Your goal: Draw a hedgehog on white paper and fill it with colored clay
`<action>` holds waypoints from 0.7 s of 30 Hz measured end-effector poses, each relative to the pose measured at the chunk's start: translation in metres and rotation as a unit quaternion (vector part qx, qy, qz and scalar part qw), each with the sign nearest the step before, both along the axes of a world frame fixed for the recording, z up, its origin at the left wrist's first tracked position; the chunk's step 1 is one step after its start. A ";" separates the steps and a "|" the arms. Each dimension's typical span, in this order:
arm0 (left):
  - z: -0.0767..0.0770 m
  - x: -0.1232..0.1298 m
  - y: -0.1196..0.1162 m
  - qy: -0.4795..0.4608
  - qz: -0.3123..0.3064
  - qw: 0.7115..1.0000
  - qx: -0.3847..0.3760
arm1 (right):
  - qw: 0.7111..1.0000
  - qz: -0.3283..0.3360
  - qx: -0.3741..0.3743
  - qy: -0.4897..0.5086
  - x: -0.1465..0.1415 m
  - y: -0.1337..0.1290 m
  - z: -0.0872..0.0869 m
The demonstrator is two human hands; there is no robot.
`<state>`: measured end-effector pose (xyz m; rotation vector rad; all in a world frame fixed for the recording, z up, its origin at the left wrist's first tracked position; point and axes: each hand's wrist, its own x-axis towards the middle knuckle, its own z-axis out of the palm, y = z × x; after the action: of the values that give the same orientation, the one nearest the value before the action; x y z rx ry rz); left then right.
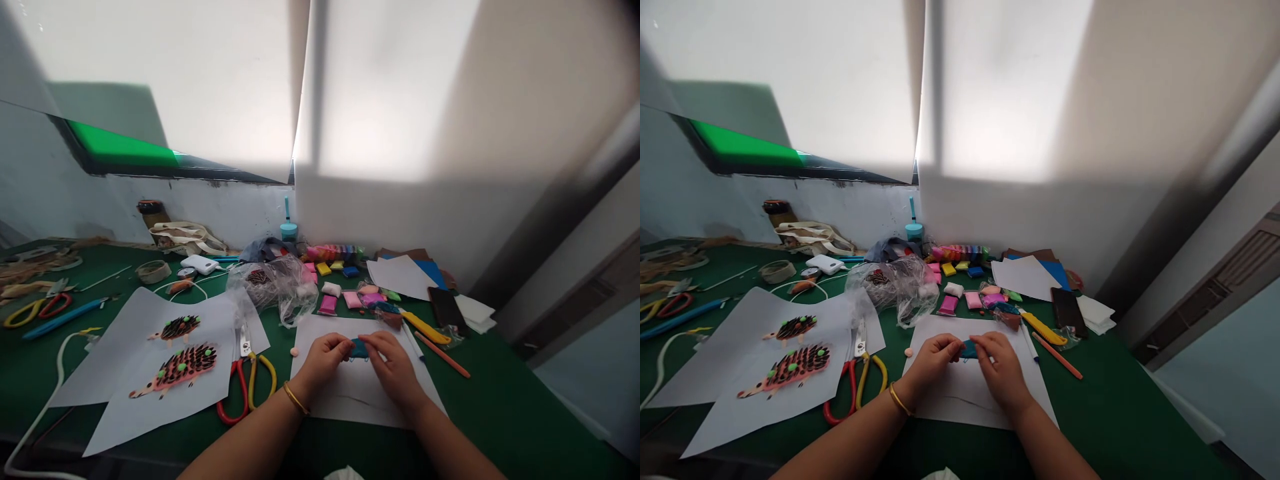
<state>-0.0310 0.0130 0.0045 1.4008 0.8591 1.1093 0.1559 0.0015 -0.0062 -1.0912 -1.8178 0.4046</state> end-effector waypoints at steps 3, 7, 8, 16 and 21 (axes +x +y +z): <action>0.001 0.000 -0.001 0.007 0.000 1.000 0.014 | 0.999 0.044 0.007 0.013 -0.016 -0.011 0.004; 0.002 0.000 -0.002 0.004 0.006 1.000 0.014 | 0.998 0.058 0.012 0.026 -0.018 -0.014 0.006; 0.002 0.000 -0.002 0.005 0.006 1.000 0.013 | 0.998 0.063 0.010 0.027 -0.018 -0.014 0.006; 0.000 -0.001 -0.001 0.001 0.011 1.000 0.020 | 0.996 0.087 -0.028 0.007 -0.016 -0.015 0.009; 0.004 -0.002 -0.001 0.002 0.020 1.000 0.008 | 0.996 0.083 -0.029 0.017 -0.014 -0.015 0.007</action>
<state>-0.0327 0.0123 0.0082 1.4059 0.8871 1.1469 0.1423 -0.0137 0.0005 -0.9693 -1.8838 0.5740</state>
